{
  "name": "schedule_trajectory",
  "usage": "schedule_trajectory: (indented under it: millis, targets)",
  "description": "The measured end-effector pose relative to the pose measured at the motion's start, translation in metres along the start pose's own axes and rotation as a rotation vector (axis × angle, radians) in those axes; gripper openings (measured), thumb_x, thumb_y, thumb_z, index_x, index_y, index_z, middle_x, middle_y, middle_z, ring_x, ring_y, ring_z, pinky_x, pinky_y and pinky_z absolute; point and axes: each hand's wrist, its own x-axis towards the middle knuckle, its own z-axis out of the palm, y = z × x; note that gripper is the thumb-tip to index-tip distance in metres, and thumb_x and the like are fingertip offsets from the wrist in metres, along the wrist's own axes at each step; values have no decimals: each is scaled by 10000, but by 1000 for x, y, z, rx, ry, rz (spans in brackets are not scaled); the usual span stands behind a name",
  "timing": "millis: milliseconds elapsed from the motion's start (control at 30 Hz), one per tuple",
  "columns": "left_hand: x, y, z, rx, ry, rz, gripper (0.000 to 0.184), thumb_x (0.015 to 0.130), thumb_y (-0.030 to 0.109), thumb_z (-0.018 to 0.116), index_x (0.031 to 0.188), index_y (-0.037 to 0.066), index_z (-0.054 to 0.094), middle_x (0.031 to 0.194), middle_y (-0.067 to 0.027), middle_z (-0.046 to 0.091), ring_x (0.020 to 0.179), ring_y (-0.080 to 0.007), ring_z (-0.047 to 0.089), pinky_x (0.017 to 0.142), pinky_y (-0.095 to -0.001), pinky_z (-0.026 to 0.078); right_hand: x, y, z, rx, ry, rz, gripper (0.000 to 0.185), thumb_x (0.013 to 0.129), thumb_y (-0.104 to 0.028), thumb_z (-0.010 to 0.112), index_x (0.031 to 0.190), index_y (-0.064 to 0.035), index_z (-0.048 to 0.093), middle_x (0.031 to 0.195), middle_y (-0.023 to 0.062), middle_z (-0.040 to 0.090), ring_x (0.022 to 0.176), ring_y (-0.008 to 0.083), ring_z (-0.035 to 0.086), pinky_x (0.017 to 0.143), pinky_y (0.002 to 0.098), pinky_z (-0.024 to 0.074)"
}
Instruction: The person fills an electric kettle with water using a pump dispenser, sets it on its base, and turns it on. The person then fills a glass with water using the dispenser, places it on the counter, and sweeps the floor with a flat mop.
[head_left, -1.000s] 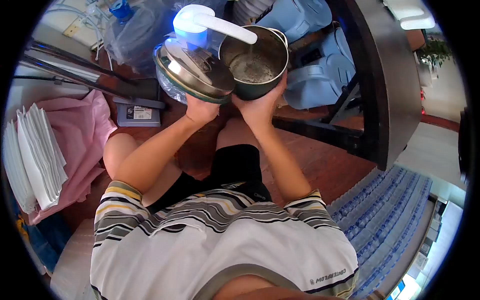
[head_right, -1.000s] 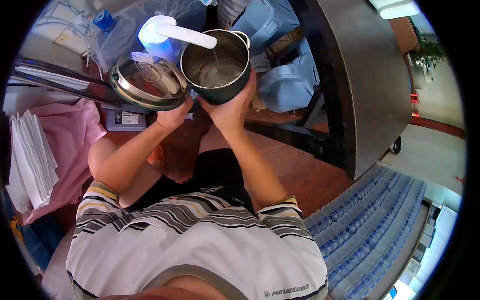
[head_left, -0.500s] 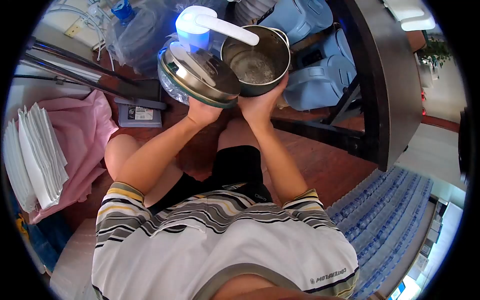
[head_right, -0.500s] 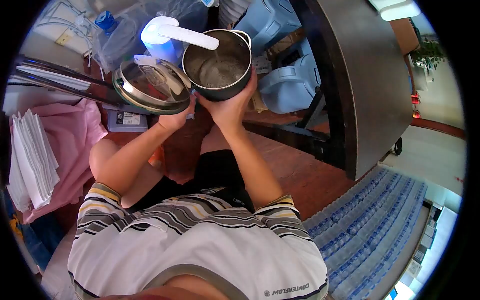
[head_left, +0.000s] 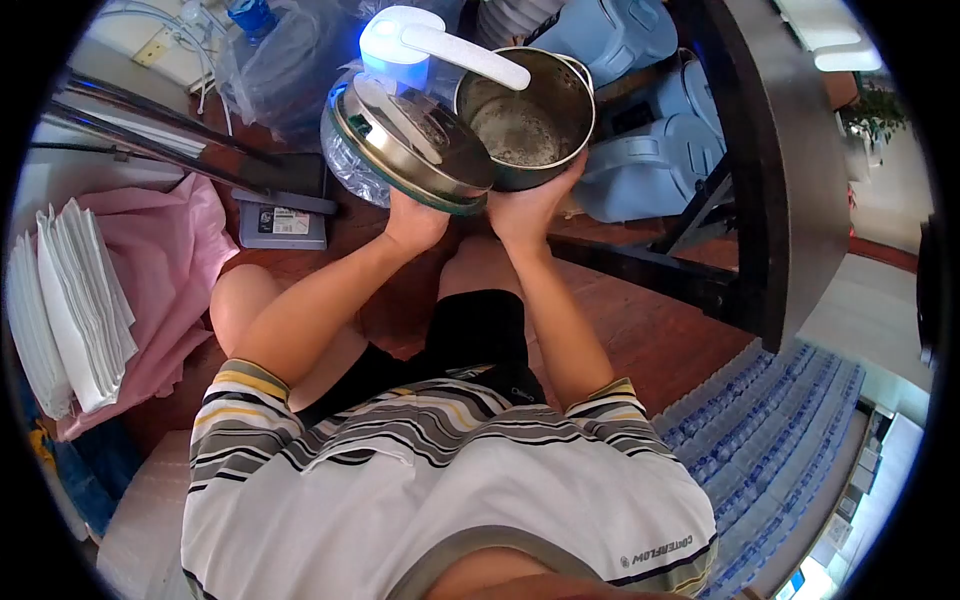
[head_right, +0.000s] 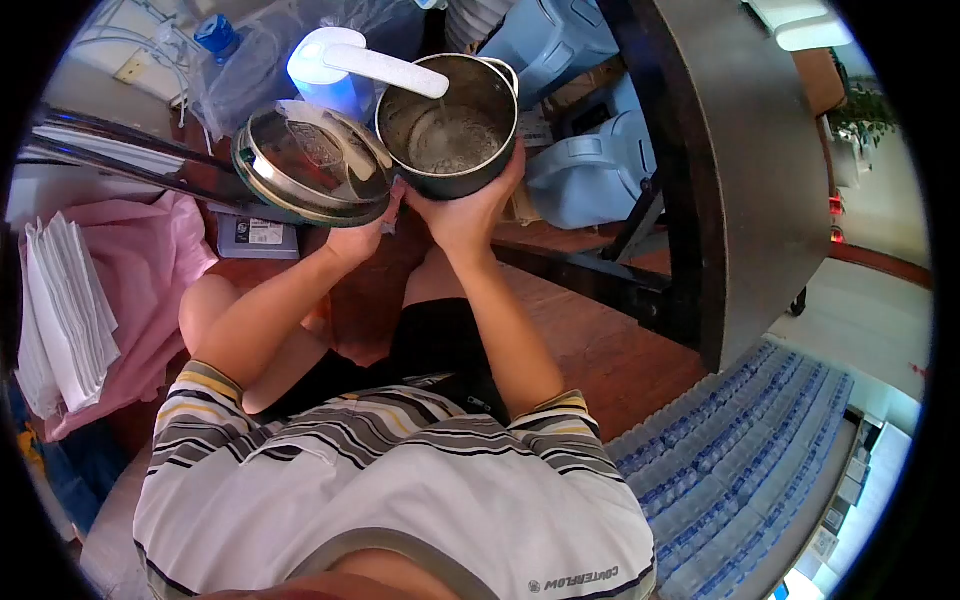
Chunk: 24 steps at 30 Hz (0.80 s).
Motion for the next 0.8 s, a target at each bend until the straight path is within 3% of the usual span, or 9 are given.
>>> schedule_trajectory:
  millis: [100,200,300,500,600,700,800]
  targets:
    - [5,9,-5,-111,95,29,67,906,62,590,927,49,653,779,-92,592,739,-303,578,645,-417,461,-1,-3,-2,-28,-8,50,1308,498,-251,963,1452,41,118,1392,257,313,1298,391,376,1093,482,311]
    - [4,8,-7,-157,-44,-103,68,882,49,587,896,68,650,758,-80,559,726,-298,560,629,-443,438,-1,-4,0,-14,-3,53,1314,501,-257,964,1453,44,112,1396,257,306,1302,392,369,1095,481,306]
    - [-1,3,-3,-131,52,-53,67,883,46,573,835,70,613,708,-76,520,686,-291,537,599,-439,411,-2,-5,0,-19,-12,71,1317,500,-257,965,1454,44,109,1403,256,297,1310,393,356,1102,482,294]
    - [-3,-1,-6,36,-46,-14,104,882,40,566,778,42,553,706,-90,518,645,-285,526,576,-412,398,-2,-5,1,14,-18,55,1314,510,-252,963,1459,38,101,1411,253,288,1325,394,331,1116,490,268]
    - [-6,-3,-5,-202,-41,-128,87,883,34,565,796,31,557,722,-95,528,660,-293,536,570,-423,398,-3,-5,2,21,-7,46,1317,511,-250,963,1460,39,97,1414,253,286,1326,395,332,1115,491,271]
    - [-6,-3,-5,59,-14,72,82,872,30,548,790,28,541,722,-97,522,649,-293,520,567,-413,391,-4,-8,1,13,-9,37,1319,506,-248,965,1459,39,99,1416,254,285,1323,397,336,1113,491,273]
    - [-9,-4,-2,85,4,65,57,825,2,544,780,32,528,731,-99,520,652,-290,517,572,-407,393,-5,-7,1,50,-9,41,1321,505,-253,965,1459,39,100,1417,256,284,1321,399,339,1113,496,273]
